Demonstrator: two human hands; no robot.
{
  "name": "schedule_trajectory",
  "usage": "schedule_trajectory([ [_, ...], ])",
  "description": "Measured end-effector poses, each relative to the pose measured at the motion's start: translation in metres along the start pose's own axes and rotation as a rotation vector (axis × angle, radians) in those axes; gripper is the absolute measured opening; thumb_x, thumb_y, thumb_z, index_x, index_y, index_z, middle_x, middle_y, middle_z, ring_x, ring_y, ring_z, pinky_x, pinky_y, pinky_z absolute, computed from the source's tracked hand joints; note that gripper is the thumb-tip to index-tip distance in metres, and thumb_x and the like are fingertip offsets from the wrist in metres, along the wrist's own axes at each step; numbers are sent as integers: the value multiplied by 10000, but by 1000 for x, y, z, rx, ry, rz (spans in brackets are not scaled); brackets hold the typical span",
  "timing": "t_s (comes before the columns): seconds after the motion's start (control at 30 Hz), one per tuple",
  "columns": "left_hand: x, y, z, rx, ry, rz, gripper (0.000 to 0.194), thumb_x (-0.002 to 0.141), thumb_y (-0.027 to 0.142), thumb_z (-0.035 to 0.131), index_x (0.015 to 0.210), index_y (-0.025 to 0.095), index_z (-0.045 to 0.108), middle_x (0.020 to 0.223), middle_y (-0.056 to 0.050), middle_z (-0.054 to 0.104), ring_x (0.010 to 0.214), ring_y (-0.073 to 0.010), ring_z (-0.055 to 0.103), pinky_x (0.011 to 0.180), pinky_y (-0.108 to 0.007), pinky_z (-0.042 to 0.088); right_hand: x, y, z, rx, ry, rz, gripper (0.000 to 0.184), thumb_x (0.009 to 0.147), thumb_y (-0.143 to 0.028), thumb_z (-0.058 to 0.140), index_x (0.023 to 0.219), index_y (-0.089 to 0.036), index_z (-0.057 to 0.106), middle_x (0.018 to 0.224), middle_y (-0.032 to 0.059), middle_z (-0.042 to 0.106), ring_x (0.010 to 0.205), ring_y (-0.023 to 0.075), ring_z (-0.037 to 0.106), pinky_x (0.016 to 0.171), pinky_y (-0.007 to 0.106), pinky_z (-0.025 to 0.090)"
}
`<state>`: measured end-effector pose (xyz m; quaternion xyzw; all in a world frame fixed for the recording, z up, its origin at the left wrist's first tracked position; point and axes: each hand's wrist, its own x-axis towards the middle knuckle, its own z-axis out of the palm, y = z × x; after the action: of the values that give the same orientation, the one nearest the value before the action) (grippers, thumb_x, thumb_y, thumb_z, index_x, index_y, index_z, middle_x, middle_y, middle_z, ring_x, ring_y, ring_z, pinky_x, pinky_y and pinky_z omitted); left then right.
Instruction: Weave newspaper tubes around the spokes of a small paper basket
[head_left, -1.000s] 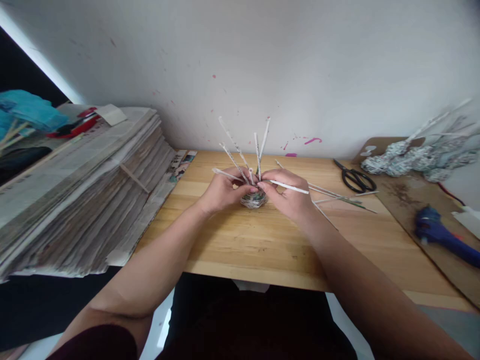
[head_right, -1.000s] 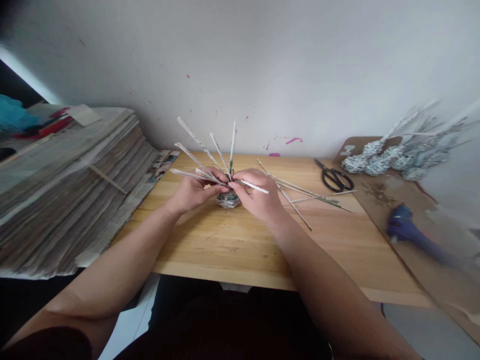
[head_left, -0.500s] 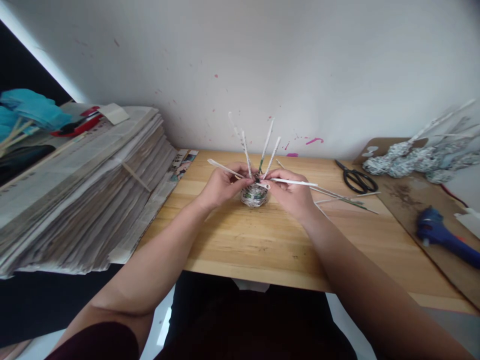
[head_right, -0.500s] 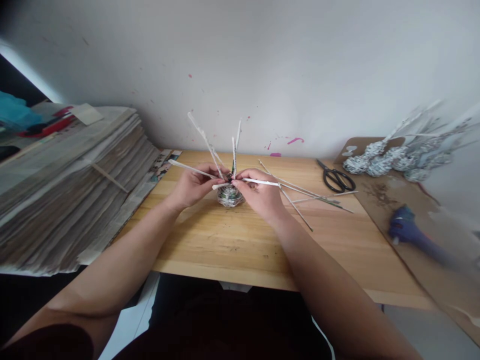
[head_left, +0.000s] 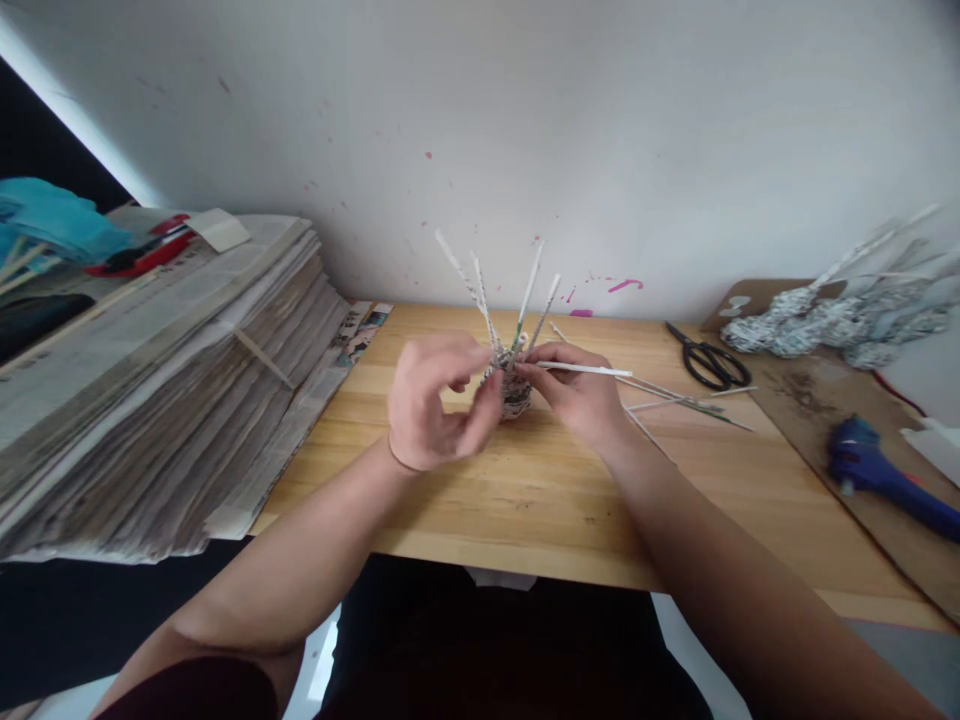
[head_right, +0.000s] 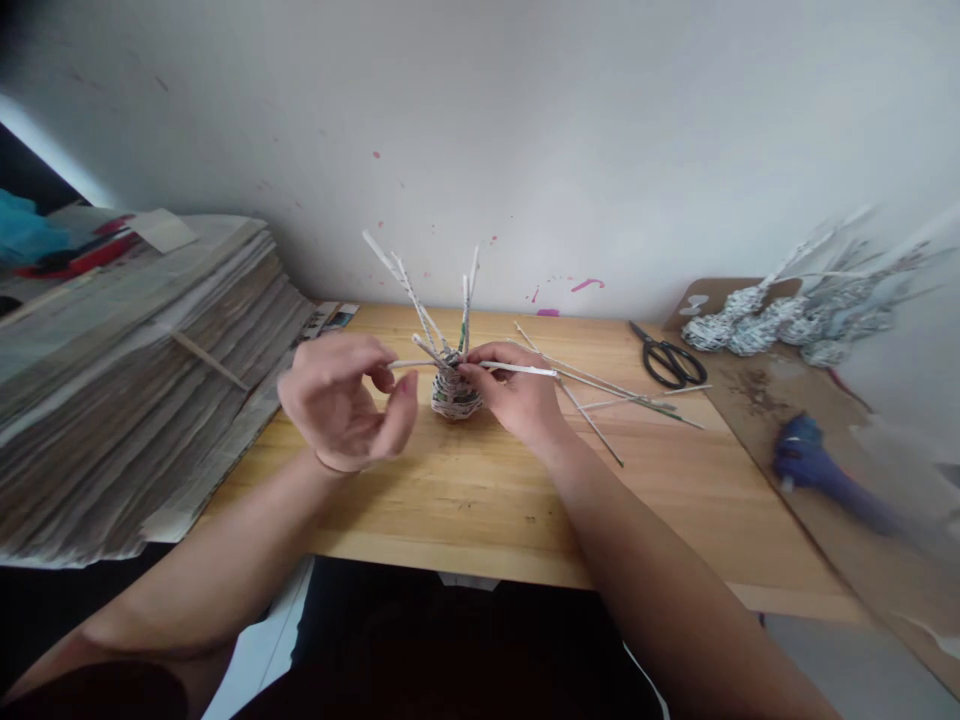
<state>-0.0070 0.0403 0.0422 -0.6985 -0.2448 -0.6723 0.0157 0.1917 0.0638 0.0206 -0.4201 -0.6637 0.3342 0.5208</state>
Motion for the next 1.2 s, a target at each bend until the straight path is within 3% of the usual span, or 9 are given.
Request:
schedule_trajectory([
  [0.03,0,2,-1,80,11,165,335,845,248,796,1122,303,615,911,2,615,691,-127,604,589,-285,541,0,0,0,-7,2,-1,114,812,-341,797,806,-232,763,847,38,787,756,194,708,695,334,528],
  [0.1,1,4,-2,158,108,274,397,844,205,790,1180,317,610,970,-17,627,746,-145,625,626,-313,569,0,0,0,-14,9,-4,111,813,-340,798,811,-234,767,854,38,790,769,197,713,702,336,534],
  [0.17,3,2,-1,110,155,137,397,895,185,732,1244,316,593,990,-33,638,755,-143,617,623,-299,560,-1,0,0,-10,9,-3,100,810,-329,797,823,-234,770,868,41,796,776,199,721,709,337,542],
  [0.3,-1,2,2,-64,-173,-189,426,951,112,576,1356,243,557,1091,-60,706,716,-99,620,640,-241,558,-1,-2,0,-25,2,-3,106,808,-326,797,843,-228,777,863,40,802,737,189,718,692,330,538],
  [0.37,-4,5,5,-39,-357,-255,486,921,73,554,1387,214,552,1160,-78,731,744,-99,653,712,-248,589,-2,-3,0,-35,1,-9,107,812,-323,793,852,-224,779,862,39,803,737,187,716,695,327,537],
  [0.47,-7,8,8,52,-490,-302,525,890,53,547,1395,195,568,1172,-87,757,832,-130,710,796,-271,614,-1,-2,0,-40,6,-13,102,823,-315,777,865,-222,779,859,38,801,752,187,716,702,325,540],
  [0.8,-13,-6,16,54,-444,-464,219,882,250,782,1082,190,717,970,-66,789,832,-168,741,767,-291,609,-3,-2,-1,-97,-13,-78,117,845,-254,745,940,-227,807,935,55,820,835,209,761,762,351,596],
  [1.0,-12,-17,17,-5,-372,-509,130,887,288,773,944,175,743,863,-62,771,783,-165,718,687,-278,572,-8,-4,0,-147,-36,-165,211,886,-197,684,1070,-212,787,1066,84,819,934,213,771,819,363,605],
  [1.2,-5,-23,12,-8,-424,-484,102,878,271,764,851,173,759,785,-47,749,714,-148,673,635,-262,516,-10,-1,2,-135,-30,-150,203,916,-230,683,1096,-218,777,1011,63,809,836,172,748,773,333,592],
])
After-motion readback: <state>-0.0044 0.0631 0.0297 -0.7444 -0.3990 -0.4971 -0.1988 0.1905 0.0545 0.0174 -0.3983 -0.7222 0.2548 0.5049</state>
